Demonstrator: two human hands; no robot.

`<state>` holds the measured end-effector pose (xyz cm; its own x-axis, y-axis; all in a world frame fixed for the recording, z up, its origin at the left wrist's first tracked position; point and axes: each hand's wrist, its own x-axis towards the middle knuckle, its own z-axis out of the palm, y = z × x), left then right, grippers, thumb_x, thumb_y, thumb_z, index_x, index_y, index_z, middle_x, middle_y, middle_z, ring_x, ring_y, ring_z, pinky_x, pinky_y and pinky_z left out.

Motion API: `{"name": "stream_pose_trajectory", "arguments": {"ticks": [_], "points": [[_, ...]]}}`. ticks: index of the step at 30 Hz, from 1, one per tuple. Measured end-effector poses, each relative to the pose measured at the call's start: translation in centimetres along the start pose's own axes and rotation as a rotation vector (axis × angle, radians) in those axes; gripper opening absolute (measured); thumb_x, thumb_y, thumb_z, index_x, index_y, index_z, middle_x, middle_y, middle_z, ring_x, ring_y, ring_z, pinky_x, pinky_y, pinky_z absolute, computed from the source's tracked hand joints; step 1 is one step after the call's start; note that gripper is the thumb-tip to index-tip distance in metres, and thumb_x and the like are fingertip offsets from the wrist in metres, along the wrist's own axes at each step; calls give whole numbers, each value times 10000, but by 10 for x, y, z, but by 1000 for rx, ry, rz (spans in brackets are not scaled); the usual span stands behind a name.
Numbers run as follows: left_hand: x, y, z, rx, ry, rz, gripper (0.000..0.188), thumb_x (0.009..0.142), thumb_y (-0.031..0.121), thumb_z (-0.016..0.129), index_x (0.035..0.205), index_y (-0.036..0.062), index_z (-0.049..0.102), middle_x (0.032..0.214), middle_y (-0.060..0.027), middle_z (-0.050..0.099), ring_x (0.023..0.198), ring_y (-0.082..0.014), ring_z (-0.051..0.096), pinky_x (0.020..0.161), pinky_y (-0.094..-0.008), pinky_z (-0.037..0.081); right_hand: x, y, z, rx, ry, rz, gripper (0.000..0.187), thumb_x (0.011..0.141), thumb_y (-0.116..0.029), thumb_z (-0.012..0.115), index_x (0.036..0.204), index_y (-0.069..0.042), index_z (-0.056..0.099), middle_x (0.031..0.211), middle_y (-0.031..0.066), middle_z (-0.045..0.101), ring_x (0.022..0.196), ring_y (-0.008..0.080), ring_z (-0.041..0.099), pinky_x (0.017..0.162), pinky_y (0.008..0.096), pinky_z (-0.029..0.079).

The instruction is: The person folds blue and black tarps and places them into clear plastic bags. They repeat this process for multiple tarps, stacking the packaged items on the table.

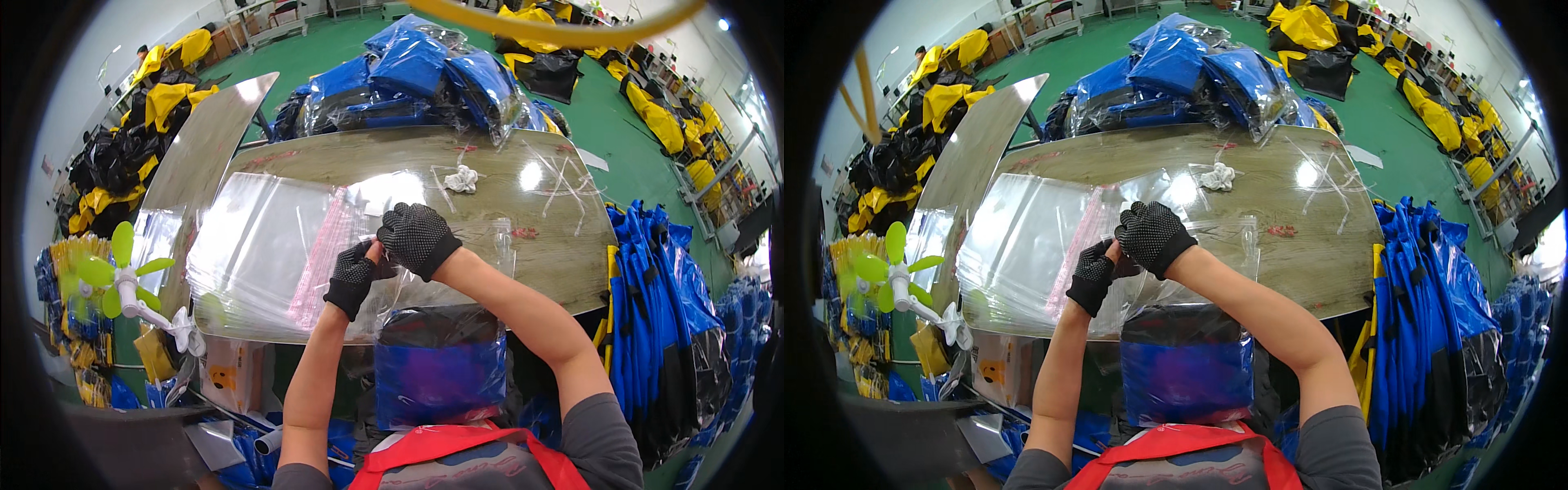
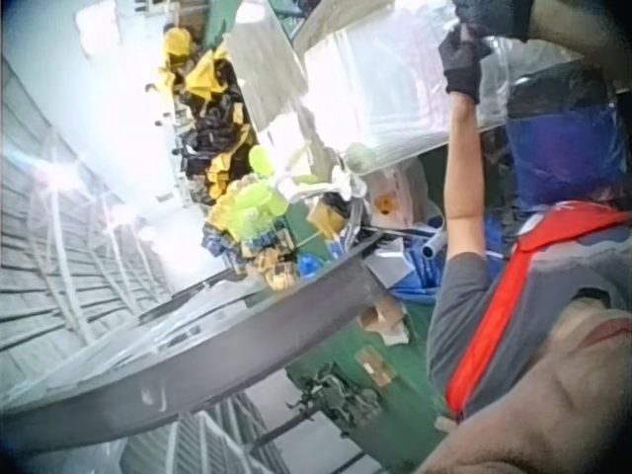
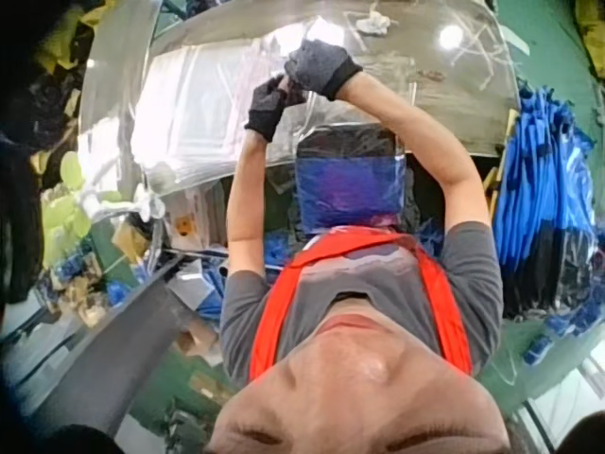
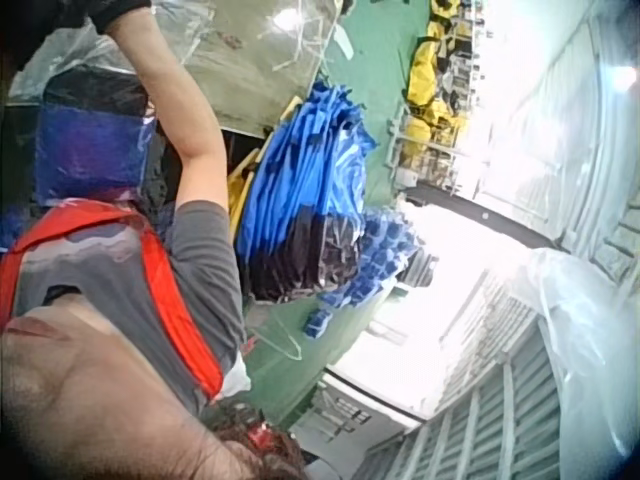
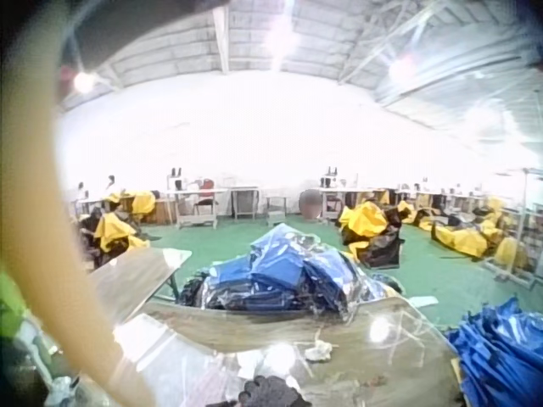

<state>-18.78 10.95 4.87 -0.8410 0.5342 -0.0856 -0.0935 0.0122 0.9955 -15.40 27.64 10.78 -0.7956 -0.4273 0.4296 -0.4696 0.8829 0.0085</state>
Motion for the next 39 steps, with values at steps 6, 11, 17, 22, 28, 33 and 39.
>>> {"name": "stream_pose_trajectory", "arguments": {"ticks": [6, 11, 17, 22, 28, 33, 39], "points": [[-2, 12, -7, -37, -129, -41, 349, 992, 265, 484, 1158, -15, 610, 989, -105, 681, 861, -169, 671, 770, -287, 528, 4, 50, -4, 89, -134, 481, 152, 856, -226, 526, 889, -115, 624, 735, 110, 647, 734, 314, 623, 661, 419, 488], [7, 0, -27, 64, -45, 4, 334, 981, 274, 492, 1106, 10, 651, 966, -88, 698, 788, -132, 618, 713, -256, 491, -78, 199, -122, 175, 531, 905, 192, 897, -223, 544, 1018, -83, 595, 874, 81, 638, 719, 228, 561, 638, 346, 453], [9, 44, -27, 206, -131, -274, 366, 960, 308, 510, 1209, 58, 610, 986, -81, 698, 395, -65, 411, 383, -228, 333, -142, 109, -40, 693, -133, 1209, 283, 947, -246, 552, 1145, -50, 603, 1010, 28, 645, 574, 107, 465, 485, 231, 404], [-17, 50, -29, -302, -129, -248, 436, 968, 307, 501, 1319, 48, 485, 1348, -133, 507, 770, -200, 611, 629, -315, 495, -153, 78, -55, 1745, 122, 1123, 423, 948, -296, 558, 1283, -39, 533, 1273, 146, 577, 685, 80, 571, 562, 208, 435], [-84, -2, -62, -375, -389, 97, 312, 844, 265, 624, 985, -10, 670, 1485, -248, 306, 1344, -385, 360, 1112, -478, 239, -215, 37, -70, 1304, -120, 563, 323, 920, -274, 579, 1147, -54, 639, 1444, 165, 414, 1323, 317, 419, 1106, 465, 292], [-113, 41, -51, 825, -555, 161, 312, 814, 101, 547, 1087, 76, 695, 1387, -201, 478, 1220, -315, 533, 1005, -380, 409, -251, -2, -86, 433, -360, 306, 418, 729, -104, 647, 1104, -286, 688, 1367, 142, 509, 1302, 321, 436, 1092, 472, 312], [-93, 61, 27, 839, -140, 521, 437, 870, 105, 548, 1296, 11, 522, 1324, -210, 517, 1224, -331, 508, 1053, -418, 364, -186, -48, -69, 603, 37, 306, 436, 835, -243, 643, 1244, -113, 570, 1224, 170, 581, 1187, 392, 491, 1022, 471, 363]]}}
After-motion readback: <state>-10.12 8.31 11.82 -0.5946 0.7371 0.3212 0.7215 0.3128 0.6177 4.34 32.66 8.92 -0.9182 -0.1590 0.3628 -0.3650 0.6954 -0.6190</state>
